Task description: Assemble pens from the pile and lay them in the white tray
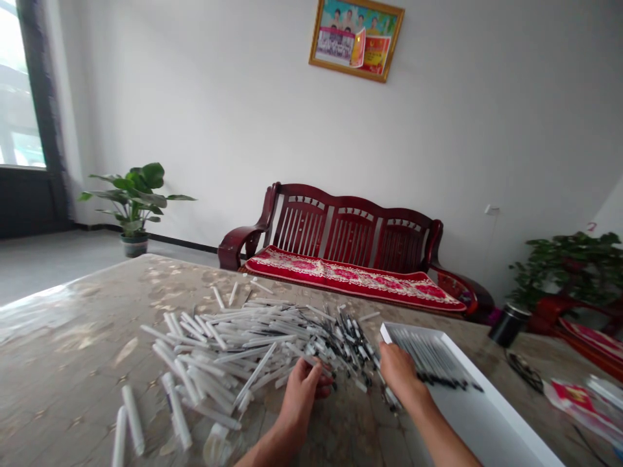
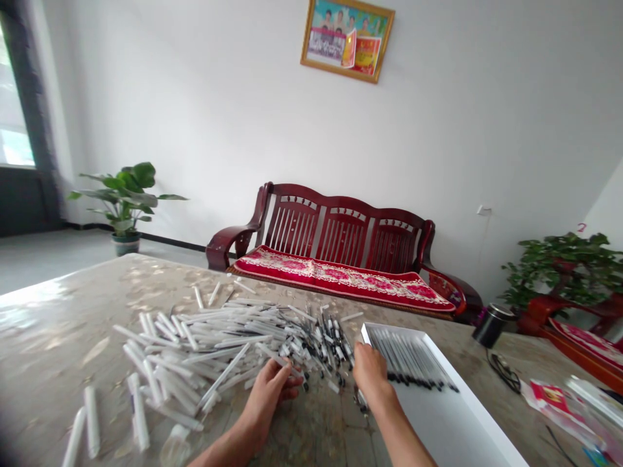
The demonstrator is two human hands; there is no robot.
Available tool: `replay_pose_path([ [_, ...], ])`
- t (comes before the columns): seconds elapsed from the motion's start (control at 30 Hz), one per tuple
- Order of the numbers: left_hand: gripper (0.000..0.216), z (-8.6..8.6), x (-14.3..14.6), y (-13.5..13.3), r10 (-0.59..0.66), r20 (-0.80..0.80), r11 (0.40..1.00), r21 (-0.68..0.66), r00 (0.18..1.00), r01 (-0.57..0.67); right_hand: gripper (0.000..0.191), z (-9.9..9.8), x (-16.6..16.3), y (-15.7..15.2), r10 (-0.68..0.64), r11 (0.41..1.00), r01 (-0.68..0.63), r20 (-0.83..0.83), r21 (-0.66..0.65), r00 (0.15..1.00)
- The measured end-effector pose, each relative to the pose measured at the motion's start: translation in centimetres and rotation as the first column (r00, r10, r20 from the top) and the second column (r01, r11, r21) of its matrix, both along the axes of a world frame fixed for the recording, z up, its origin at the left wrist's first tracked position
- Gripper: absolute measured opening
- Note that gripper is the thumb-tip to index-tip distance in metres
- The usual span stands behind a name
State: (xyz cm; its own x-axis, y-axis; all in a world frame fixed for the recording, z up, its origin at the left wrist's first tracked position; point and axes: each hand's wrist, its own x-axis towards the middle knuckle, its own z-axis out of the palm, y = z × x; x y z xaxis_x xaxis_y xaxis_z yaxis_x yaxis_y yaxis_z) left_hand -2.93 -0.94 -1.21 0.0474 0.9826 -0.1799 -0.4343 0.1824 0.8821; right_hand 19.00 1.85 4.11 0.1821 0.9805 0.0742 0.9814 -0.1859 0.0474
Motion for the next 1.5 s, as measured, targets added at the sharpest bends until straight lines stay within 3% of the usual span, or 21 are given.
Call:
replay_pose_path([
  [0.2,0.043,0.2,0.0,0.2,0.014,-0.017,1.000,-0.005,1.000,-0.014,0.023,-1.2,0.0,-0.1,-0.007,0.999,0.010,0.086,-0.041,0.996],
  [0.53,0.046,-0.1,-0.1,0.4,0.022,-0.004,1.000,-0.013,1.000,-0.022,0.038,-0.9,-1.1,0.2,0.086,0.993,-0.073,0.151,-0.090,0.985],
  [0.9,0.047,-0.1,0.1,0.5,0.075,0.187,0.997,-0.036,0.979,-0.070,0.034,-0.4,-0.5,-0.5,0.023,0.998,-0.017,0.091,-0.062,0.996],
  [1.03,0.039,0.2,0.0,0.3,0.084,0.272,0.995,-0.071,0.958,-0.067,0.029,0.0,-2.5,-2.6,0.191,0.979,-0.184,-0.072,0.092,0.979],
  [1.2,0.027,0.4,-0.2,0.3,0.113,0.383,0.989,-0.136,0.917,-0.065,0.033,-1.0,-5.8,-5.4,0.443,0.894,-0.395,-0.281,0.212,0.851],
  [1.5,0.039,0.2,0.0,-0.1,0.017,0.379,0.995,-0.098,0.925,0.022,0.031,-1.3,-7.2,-6.1,0.475,0.879,-0.423,-0.320,0.221,0.820],
])
